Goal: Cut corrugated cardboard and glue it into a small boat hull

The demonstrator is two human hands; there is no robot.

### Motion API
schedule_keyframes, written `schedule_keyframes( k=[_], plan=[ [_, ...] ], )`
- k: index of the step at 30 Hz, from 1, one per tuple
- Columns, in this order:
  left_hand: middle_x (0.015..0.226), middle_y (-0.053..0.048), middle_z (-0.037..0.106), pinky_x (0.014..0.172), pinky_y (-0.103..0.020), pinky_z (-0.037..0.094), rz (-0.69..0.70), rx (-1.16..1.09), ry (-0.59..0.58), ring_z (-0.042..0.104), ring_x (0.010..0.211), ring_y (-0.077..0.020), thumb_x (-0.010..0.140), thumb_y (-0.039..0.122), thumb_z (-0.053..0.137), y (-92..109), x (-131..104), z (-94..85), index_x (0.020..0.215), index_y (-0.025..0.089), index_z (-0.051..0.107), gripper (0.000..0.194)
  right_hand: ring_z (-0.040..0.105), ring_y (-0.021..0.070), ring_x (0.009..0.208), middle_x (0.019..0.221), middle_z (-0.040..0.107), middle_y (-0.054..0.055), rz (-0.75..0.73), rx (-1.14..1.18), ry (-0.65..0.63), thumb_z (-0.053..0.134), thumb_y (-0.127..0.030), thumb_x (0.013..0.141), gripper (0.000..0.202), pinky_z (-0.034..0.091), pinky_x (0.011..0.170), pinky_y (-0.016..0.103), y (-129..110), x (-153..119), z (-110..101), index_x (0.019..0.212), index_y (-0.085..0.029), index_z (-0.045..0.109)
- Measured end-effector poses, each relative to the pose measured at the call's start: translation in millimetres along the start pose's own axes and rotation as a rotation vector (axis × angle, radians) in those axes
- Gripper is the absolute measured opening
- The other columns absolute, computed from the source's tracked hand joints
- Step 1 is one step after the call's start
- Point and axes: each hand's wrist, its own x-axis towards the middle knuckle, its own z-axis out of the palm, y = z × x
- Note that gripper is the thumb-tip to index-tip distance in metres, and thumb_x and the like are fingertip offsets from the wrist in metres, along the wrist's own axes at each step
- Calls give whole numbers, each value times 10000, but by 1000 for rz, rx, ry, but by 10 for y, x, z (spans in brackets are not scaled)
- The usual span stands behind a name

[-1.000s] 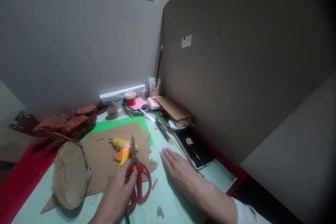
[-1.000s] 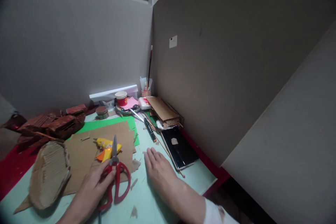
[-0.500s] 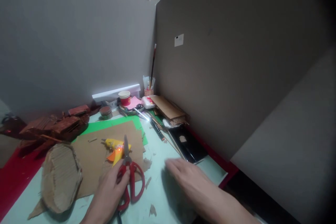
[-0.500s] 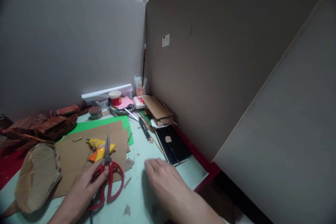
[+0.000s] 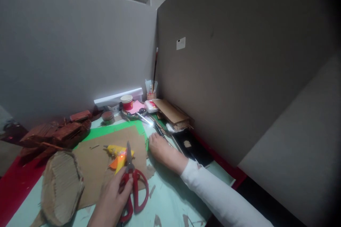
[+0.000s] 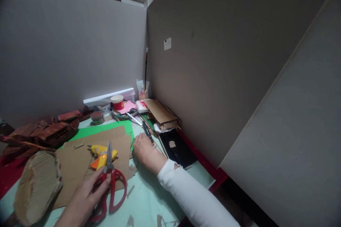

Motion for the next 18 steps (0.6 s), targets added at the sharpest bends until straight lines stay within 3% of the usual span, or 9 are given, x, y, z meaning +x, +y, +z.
schedule_keyframes(
  k=[4,7,10,12,18],
  plan=[
    [846,-95,793,708,-350,572,26,47,21,741,791,-299,793,503,476,56,6,-46,889,212,676,366,684,216,969,1149,677,84,-111,110,-98,620,-264,981,231,592,816,396,-57,-274,-172,1176,-142,634],
    [831,-83,783,696,-349,562,32,28,-9,730,769,-289,809,516,486,61,8,-49,909,208,664,369,680,232,1024,1107,708,129,-186,230,-102,556,-196,996,196,583,892,364,-128,-553,-298,1129,-87,649],
    [817,-84,769,703,-354,553,32,19,-23,720,766,-288,811,531,488,63,10,-41,933,193,657,397,599,279,1244,1346,633,198,-212,328,-82,540,-293,1005,393,487,1088,370,-250,-900,-340,1303,-39,574],
    [833,-88,766,712,-351,548,32,15,-28,717,775,-285,809,540,484,64,9,-40,931,190,651,407,524,322,1346,1471,543,201,-188,359,-74,527,-343,1009,508,454,1130,422,-338,-1160,-319,1410,-34,495],
    [835,-91,753,701,-357,520,28,36,-27,695,767,-288,804,563,475,50,8,-68,916,192,643,422,451,314,1415,1532,464,182,-125,489,-77,393,-296,1059,489,410,1160,447,-379,-1792,-301,1493,-73,434]
  ],
)
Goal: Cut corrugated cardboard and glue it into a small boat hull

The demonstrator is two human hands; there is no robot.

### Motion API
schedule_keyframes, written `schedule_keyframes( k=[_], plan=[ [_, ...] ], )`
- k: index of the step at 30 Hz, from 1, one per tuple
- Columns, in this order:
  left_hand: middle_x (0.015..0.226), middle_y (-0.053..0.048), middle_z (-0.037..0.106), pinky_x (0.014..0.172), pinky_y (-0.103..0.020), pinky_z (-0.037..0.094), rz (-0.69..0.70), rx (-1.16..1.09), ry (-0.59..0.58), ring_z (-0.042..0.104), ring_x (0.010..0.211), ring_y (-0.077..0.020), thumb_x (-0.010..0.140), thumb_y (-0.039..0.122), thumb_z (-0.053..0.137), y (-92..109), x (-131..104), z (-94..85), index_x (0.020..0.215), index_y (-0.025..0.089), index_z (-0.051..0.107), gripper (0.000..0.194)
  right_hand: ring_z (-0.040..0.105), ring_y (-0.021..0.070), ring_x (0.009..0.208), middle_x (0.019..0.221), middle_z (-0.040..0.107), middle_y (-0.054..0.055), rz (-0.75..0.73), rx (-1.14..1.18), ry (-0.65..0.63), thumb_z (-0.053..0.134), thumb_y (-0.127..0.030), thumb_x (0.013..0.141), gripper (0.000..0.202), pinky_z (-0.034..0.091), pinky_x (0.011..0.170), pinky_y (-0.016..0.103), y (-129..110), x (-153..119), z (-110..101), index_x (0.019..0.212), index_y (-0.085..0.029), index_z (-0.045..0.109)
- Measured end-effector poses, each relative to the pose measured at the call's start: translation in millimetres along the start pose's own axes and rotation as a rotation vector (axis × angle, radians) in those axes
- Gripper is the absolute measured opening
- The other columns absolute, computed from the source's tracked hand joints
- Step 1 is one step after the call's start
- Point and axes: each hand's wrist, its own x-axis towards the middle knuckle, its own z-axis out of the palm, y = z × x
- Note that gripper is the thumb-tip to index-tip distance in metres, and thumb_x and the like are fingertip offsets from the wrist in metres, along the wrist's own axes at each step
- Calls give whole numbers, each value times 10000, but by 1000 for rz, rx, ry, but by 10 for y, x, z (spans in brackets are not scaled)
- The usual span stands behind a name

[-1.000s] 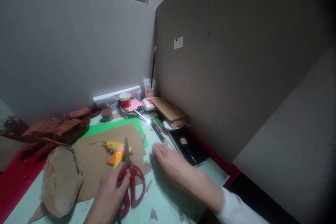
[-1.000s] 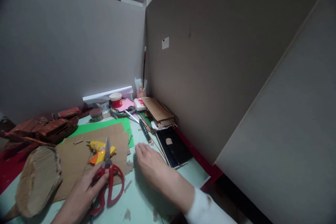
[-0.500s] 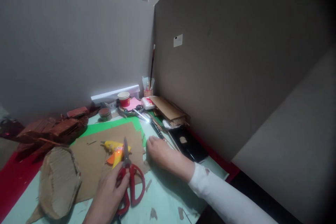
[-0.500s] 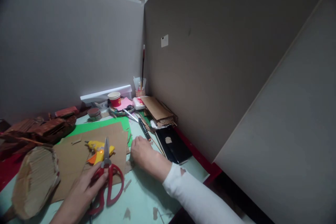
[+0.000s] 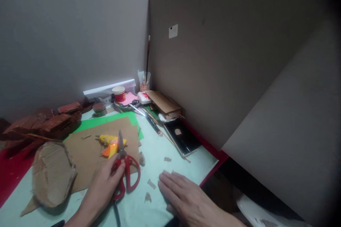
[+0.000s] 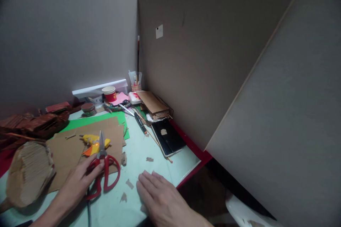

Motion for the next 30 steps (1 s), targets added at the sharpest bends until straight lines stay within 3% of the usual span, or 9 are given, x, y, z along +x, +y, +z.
schedule_keyframes(
  k=[8,11,14,16,18,22,25,27,30],
  plan=[
    [811,-81,745,697,-362,489,4,31,-2,676,762,-293,809,579,472,-20,0,13,948,185,645,452,499,197,1386,1427,609,135,-64,299,112,438,-163,1011,392,330,1200,363,188,-211,-83,1386,-142,550],
    [803,-76,752,690,-356,493,14,33,-4,682,754,-288,808,573,473,-9,-5,15,941,189,650,444,680,181,1117,1101,772,98,-30,452,241,481,-168,993,237,474,1048,322,192,-318,-130,1108,-179,689],
    [753,-71,742,667,-357,494,14,42,7,677,711,-286,801,559,478,6,-1,5,911,189,657,426,684,186,865,856,759,62,97,449,243,495,-224,993,223,542,844,312,170,-310,-232,926,-194,706],
    [763,-74,749,665,-356,499,15,44,19,684,712,-286,801,542,481,11,1,3,923,187,665,418,664,225,1014,1068,748,119,164,349,189,468,-247,1005,254,535,923,358,164,-182,-284,1085,-171,696],
    [784,-72,760,665,-353,507,20,45,32,691,720,-283,805,528,483,6,1,10,948,188,670,413,516,308,1323,1437,568,202,250,233,118,470,-302,1018,395,429,1107,478,159,16,-278,1351,-118,576],
    [753,-59,761,646,-348,523,40,45,63,703,703,-280,812,539,490,-32,3,32,888,204,673,389,280,426,1480,1587,369,208,207,175,36,482,-522,998,640,265,1166,653,84,395,-23,1522,-164,406],
    [831,-64,788,706,-348,548,46,37,65,732,781,-284,828,523,504,-76,15,30,928,206,686,379,473,375,1387,1501,513,179,-46,68,69,453,-595,984,640,375,1153,537,1,514,281,1465,-173,484],
    [869,-69,797,726,-348,558,47,35,54,739,823,-292,821,513,520,-102,20,24,942,208,695,372,574,331,1306,1405,610,187,-143,-21,179,417,-510,1027,561,441,1125,441,-22,489,413,1393,-106,546],
    [839,-67,795,691,-340,559,42,12,70,737,797,-298,812,521,525,-112,4,40,904,210,704,370,614,206,1263,1317,700,80,-208,57,251,360,-361,1074,392,428,1133,283,14,289,390,1335,-167,578]
  ],
)
